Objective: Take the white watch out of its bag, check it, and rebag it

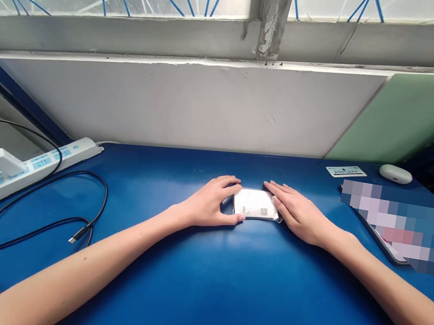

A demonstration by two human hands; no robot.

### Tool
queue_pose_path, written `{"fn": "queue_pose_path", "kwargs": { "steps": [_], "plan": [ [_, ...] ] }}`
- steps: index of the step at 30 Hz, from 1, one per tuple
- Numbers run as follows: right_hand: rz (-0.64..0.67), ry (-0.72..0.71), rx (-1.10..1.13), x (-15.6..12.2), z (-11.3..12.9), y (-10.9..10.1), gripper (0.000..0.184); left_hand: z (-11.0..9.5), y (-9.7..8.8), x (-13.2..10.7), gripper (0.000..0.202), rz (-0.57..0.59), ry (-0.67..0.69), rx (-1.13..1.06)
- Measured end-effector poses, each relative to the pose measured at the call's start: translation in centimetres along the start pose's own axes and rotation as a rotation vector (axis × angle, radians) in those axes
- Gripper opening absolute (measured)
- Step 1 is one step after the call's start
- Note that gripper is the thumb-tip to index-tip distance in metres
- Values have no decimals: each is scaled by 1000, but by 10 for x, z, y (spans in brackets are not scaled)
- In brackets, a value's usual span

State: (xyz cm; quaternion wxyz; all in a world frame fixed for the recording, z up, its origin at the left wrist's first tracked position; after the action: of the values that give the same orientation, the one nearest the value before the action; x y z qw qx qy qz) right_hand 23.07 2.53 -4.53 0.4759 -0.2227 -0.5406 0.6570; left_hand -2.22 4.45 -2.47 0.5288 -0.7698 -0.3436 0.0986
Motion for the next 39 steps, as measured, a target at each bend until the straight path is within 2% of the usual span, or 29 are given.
{"fn": "queue_pose_path", "kwargs": {
  "steps": [13,22,26,29,31,36,39],
  "plan": [
    [19,-3,53,1,1,1,50,-1,-1,1,59,-6,-4,-1],
    [-21,5,166,1,-5,3,47,2,0,-1,60,-28,21,-11],
    [-101,-21,156,0,-9,-1,45,2,0,-1,61,-36,10,-3],
    [-222,-90,80,0,-10,-7,32,2,0,-1,60,-45,-1,16],
    [-249,-145,48,0,-9,-11,25,1,0,-1,59,-47,7,27],
    [-158,-176,73,1,-4,-11,25,-2,-1,0,60,-29,29,51],
    [-174,-154,74,0,-1,-12,26,-2,-1,-1,63,-5,16,48]
  ]
}}
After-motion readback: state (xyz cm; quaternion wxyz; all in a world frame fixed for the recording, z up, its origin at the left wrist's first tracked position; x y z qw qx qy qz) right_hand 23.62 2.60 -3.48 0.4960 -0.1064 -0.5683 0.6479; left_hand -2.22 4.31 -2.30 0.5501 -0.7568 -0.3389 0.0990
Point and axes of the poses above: each hand's wrist, its own x-axis towards the middle knuckle, its own y-axis out of the palm, z = x × y, the point moved 2 cm from there along x, towards the middle knuckle, and after that the axes turned 4 degrees about y, right-handed, at the moved point
